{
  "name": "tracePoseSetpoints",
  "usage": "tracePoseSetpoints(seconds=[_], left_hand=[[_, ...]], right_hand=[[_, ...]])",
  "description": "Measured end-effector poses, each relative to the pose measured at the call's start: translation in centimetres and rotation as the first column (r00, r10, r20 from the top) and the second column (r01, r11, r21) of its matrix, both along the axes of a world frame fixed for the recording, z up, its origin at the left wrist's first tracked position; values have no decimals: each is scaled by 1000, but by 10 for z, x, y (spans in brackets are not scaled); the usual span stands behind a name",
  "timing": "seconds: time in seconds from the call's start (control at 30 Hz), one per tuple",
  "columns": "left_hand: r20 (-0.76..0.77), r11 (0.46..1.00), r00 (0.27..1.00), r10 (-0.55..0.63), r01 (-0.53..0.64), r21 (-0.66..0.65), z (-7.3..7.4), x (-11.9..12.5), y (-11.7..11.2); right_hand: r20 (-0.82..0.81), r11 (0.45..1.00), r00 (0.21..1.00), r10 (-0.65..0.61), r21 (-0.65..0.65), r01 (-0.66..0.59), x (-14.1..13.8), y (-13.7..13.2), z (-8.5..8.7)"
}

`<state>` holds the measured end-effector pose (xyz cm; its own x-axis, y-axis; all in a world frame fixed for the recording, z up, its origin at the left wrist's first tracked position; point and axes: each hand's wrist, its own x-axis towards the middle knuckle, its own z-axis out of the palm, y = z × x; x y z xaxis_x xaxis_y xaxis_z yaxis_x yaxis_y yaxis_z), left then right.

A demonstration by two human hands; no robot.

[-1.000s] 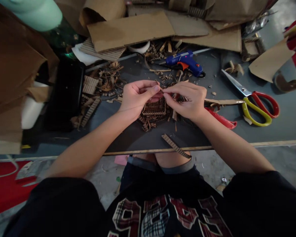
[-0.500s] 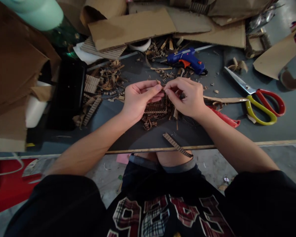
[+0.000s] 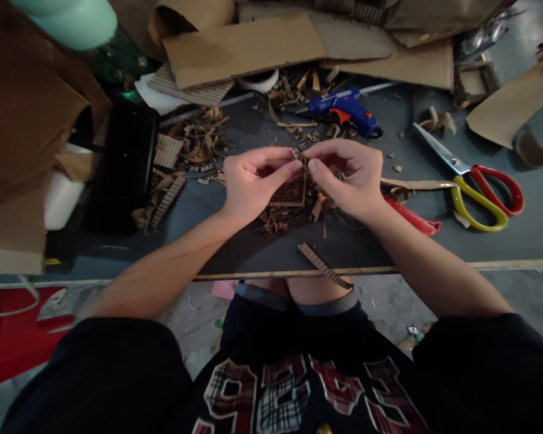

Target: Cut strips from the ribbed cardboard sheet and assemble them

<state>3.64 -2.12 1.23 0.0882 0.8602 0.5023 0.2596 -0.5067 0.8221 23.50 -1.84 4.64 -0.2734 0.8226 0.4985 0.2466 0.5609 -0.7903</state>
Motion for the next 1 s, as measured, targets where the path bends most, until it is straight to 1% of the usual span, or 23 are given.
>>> tracePoseSetpoints(seconds=[0.07, 0.13, 0.23, 0.33, 0.43, 0.5, 0.6, 0.7, 0.83, 1.0], left_hand=[[-82, 992, 997, 1, 10, 129, 7, -3, -3], [-179, 966, 984, 24, 23, 256, 14, -6, -7], [-323, 929, 943, 84, 43, 367, 17, -10, -9], [-411, 926, 905, 109, 59, 374, 12, -13, -6], [-449, 945, 888, 100, 56, 321, 7, -14, -2], [-471, 955, 876, 102, 46, 294, 7, -15, -1], [-492, 953, 862, 127, 32, 303, 10, -17, 0], [-492, 945, 862, 123, 51, 324, 10, -18, 2], [-490, 935, 866, 96, 91, 344, 4, -19, 6], [-446, 877, 888, 111, 123, 465, -3, -18, 9]], right_hand=[[-18, 1000, 1000, -17, 2, 17, 0, 0, -1], [-15, 1000, 1000, -22, 17, 22, 0, 0, -1], [-5, 1000, 1000, -4, 1, 4, 0, -1, 1], [1, 998, 1000, -13, -60, 13, 0, -3, 5], [22, 993, 1000, -15, -115, 17, -1, -4, 8], [15, 988, 1000, 14, -153, -12, -2, -3, 9], [-52, 968, 995, 87, -232, -97, -3, 0, 9], [-117, 940, 985, 129, -301, -159, -3, 2, 8], [-124, 937, 986, 116, -315, -150, -2, 4, 7], [-107, 937, 985, 138, -307, -165, 0, 6, 4]])
